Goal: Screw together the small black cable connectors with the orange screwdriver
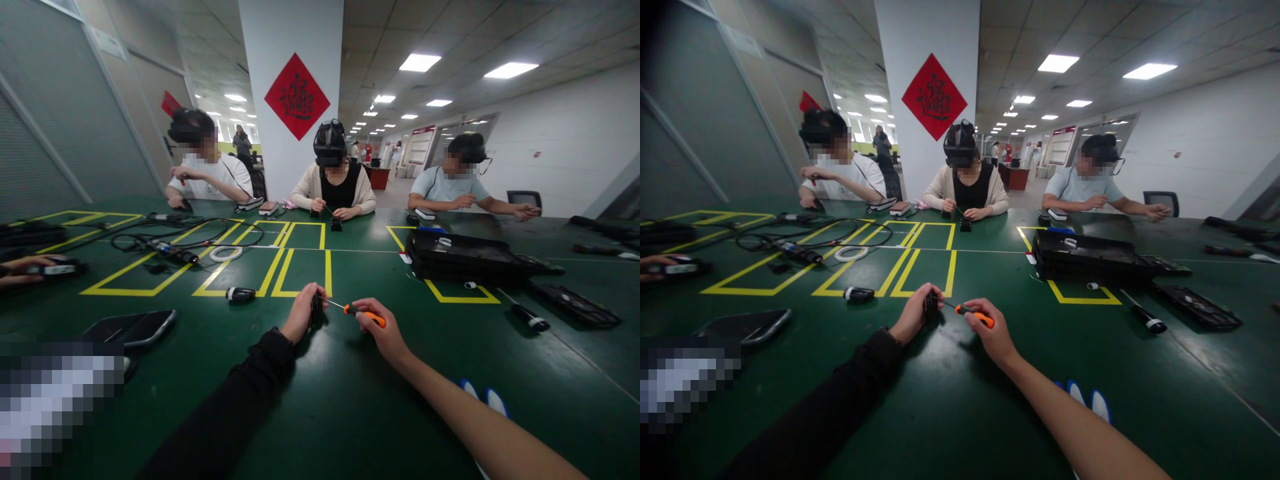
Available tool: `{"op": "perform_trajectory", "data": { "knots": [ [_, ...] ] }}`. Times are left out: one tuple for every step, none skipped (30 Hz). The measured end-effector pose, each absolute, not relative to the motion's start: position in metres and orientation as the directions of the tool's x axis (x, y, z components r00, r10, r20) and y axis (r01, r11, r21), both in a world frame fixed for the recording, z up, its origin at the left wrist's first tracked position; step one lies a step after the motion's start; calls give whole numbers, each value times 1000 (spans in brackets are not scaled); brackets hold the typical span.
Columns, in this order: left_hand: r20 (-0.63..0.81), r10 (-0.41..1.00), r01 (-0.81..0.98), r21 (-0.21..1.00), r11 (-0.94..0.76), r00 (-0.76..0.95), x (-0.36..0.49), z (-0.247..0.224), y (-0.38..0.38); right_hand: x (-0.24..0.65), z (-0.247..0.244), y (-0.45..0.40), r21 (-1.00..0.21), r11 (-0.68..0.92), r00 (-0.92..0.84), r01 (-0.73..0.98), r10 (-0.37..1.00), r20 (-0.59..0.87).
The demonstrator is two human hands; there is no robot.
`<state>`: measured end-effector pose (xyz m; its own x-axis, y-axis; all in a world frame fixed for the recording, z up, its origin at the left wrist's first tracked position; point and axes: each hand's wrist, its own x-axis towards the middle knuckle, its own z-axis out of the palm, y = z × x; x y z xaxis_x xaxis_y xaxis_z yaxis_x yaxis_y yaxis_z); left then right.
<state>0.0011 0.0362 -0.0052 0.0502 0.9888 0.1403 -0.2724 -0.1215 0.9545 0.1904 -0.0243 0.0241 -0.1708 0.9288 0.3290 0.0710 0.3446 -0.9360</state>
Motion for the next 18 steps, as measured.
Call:
{"op": "perform_trajectory", "data": {
  "knots": [
    [148,988,-256,958,-130,53,1,-5,36,190,23,-24,-958,285,-171,35,946,276],
    [158,986,-235,962,-140,58,1,-4,35,191,21,-23,-972,233,-169,6,959,229],
    [167,983,-205,967,-150,71,1,-3,34,191,19,-21,-980,198,-159,-14,967,198],
    [177,980,-167,973,-161,87,2,-2,32,192,17,-20,-983,181,-140,-30,973,183],
    [189,976,-118,977,-176,105,2,0,30,193,15,-18,-982,180,-108,-52,977,185],
    [203,971,-64,978,-197,124,3,1,29,195,13,-16,-979,186,-73,-82,979,192],
    [219,965,-7,975,-221,142,3,2,27,195,11,-14,-973,194,-39,-122,979,200],
    [234,959,44,969,-244,157,4,3,25,196,10,-13,-966,199,-15,-166,979,204],
    [246,955,84,961,-263,167,4,4,24,196,9,-11,-958,194,-7,-209,980,200],
    [256,951,112,954,-277,177,5,4,23,196,9,-11,-952,182,-15,-247,981,191],
    [261,947,130,949,-287,187,5,5,22,196,10,-10,-946,165,-34,-278,983,181],
    [265,944,142,945,-294,195,5,5,21,195,10,-10,-942,148,-54,-303,984,171],
    [268,943,148,943,-299,199,5,6,21,194,11,-11,-938,133,-70,-320,984,163],
    [269,942,150,942,-301,200,5,6,20,194,12,-11,-936,119,-82,-330,985,154],
    [268,943,144,943,-298,198,5,7,20,193,13,-12,-936,107,-87,-335,986,144],
    [260,945,131,949,-288,197,5,8,19,193,13,-12,-938,96,-89,-334,987,133],
    [245,950,108,957,-269,196,5,9,19,194,13,-12,-941,89,-90,-325,988,125],
    [224,955,77,967,-242,196,4,10,18,194,12,-13,-946,92,-88,-311,988,125]
  ]
}}
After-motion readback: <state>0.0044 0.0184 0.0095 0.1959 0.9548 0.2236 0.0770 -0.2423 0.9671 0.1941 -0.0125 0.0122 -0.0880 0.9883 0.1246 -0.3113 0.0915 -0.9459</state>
